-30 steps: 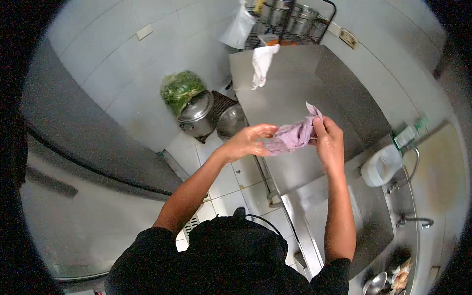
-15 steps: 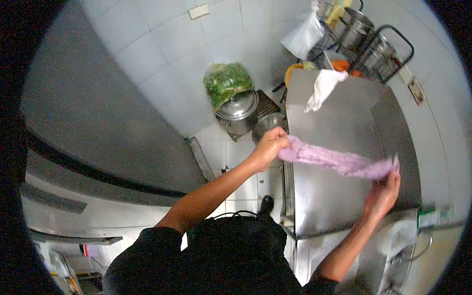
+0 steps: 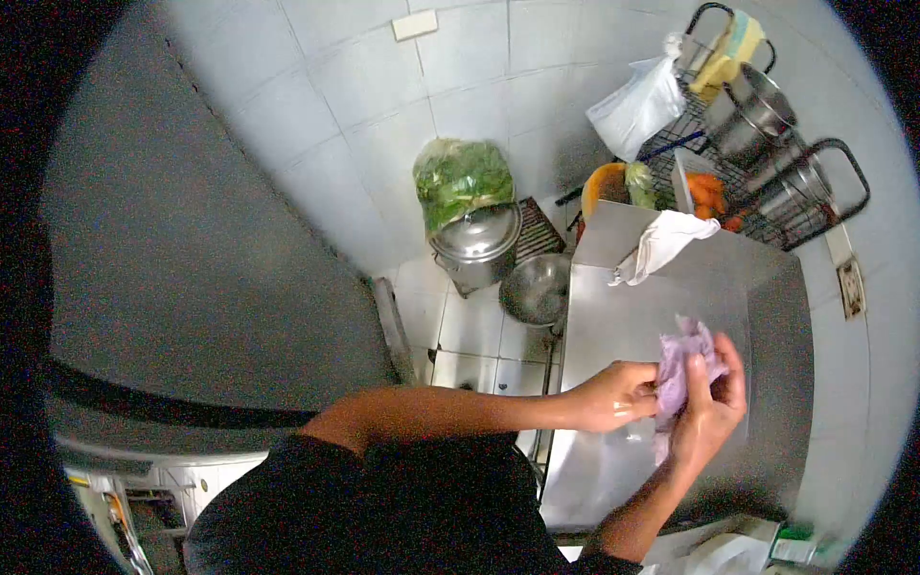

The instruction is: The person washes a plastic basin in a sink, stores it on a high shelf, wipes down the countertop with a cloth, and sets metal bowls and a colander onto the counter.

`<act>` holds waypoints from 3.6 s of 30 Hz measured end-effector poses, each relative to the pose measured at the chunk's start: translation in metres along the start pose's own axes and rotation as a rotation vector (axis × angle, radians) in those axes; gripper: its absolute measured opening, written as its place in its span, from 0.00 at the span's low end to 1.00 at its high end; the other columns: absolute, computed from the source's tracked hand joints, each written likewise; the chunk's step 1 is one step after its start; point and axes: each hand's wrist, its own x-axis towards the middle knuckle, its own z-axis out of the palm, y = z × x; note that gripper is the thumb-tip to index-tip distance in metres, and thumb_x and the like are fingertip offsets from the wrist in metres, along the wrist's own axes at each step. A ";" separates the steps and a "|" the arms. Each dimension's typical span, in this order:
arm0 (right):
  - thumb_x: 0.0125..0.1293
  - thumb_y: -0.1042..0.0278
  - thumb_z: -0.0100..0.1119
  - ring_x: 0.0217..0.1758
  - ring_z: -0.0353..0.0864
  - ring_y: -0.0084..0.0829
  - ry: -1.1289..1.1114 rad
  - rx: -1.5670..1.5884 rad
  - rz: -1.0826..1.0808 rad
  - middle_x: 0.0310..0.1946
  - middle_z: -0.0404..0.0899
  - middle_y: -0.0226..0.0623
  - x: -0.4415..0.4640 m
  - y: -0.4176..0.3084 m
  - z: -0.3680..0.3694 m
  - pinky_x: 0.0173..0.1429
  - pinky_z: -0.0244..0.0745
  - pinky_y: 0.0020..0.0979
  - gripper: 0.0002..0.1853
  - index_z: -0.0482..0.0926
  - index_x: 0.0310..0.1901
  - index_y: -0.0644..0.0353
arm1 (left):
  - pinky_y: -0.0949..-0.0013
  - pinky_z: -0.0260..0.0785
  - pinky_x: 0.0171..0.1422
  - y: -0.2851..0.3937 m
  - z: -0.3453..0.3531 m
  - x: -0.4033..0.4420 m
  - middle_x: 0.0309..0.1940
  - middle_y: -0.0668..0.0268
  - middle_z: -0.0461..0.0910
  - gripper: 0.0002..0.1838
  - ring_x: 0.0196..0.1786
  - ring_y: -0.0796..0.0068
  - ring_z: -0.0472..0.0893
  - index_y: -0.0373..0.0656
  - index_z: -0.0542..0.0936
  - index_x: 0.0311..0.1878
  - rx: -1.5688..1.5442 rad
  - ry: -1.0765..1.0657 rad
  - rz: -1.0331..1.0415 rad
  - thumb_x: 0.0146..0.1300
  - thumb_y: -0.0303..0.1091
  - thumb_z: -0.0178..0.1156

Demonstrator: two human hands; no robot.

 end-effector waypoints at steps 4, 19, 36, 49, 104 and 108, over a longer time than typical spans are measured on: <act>0.65 0.61 0.62 0.56 0.73 0.30 -0.414 0.342 0.235 0.56 0.72 0.39 0.023 0.053 -0.022 0.61 0.67 0.31 0.29 0.65 0.63 0.65 | 0.66 0.68 0.36 0.037 -0.043 0.021 0.29 0.58 0.78 0.09 0.32 0.75 0.75 0.33 0.74 0.38 0.012 0.018 -0.056 0.57 0.29 0.55; 0.69 0.64 0.56 0.55 0.75 0.29 -0.033 -0.232 0.119 0.55 0.75 0.40 0.176 0.033 0.111 0.60 0.69 0.30 0.23 0.69 0.61 0.67 | 0.61 0.73 0.43 0.050 -0.204 0.121 0.32 0.49 0.82 0.16 0.36 0.57 0.82 0.31 0.79 0.43 -0.047 0.335 0.067 0.54 0.32 0.58; 0.66 0.42 0.52 0.37 0.79 0.40 0.309 0.712 1.144 0.36 0.76 0.46 0.189 0.501 0.410 0.42 0.76 0.36 0.29 0.68 0.51 0.65 | 0.70 0.72 0.40 -0.215 -0.471 -0.111 0.36 0.62 0.81 0.17 0.36 0.76 0.79 0.36 0.78 0.49 0.007 1.058 -0.957 0.62 0.37 0.57; 0.65 0.48 0.49 0.49 0.75 0.47 0.654 0.822 1.139 0.51 0.75 0.46 0.300 0.760 0.247 0.52 0.77 0.53 0.26 0.73 0.54 0.62 | 0.63 0.73 0.50 -0.388 -0.475 -0.178 0.37 0.53 0.82 0.17 0.44 0.57 0.82 0.35 0.79 0.47 0.278 0.861 -1.086 0.58 0.37 0.62; 0.56 0.53 0.64 0.24 0.71 0.31 0.705 -0.285 1.321 0.36 0.76 0.38 0.004 0.819 0.282 0.20 0.66 0.30 0.28 0.64 0.54 0.56 | 0.69 0.69 0.39 -0.226 -0.462 -0.238 0.27 0.58 0.81 0.10 0.33 0.75 0.77 0.29 0.77 0.33 0.537 1.099 -1.301 0.47 0.25 0.56; 0.55 0.60 0.65 0.29 0.79 0.31 0.584 -0.319 1.324 0.37 0.79 0.35 0.015 0.715 0.305 0.22 0.72 0.30 0.19 0.74 0.46 0.57 | 0.64 0.69 0.38 -0.219 -0.455 -0.218 0.27 0.54 0.81 0.10 0.33 0.70 0.79 0.29 0.77 0.33 0.520 1.181 -1.105 0.48 0.26 0.55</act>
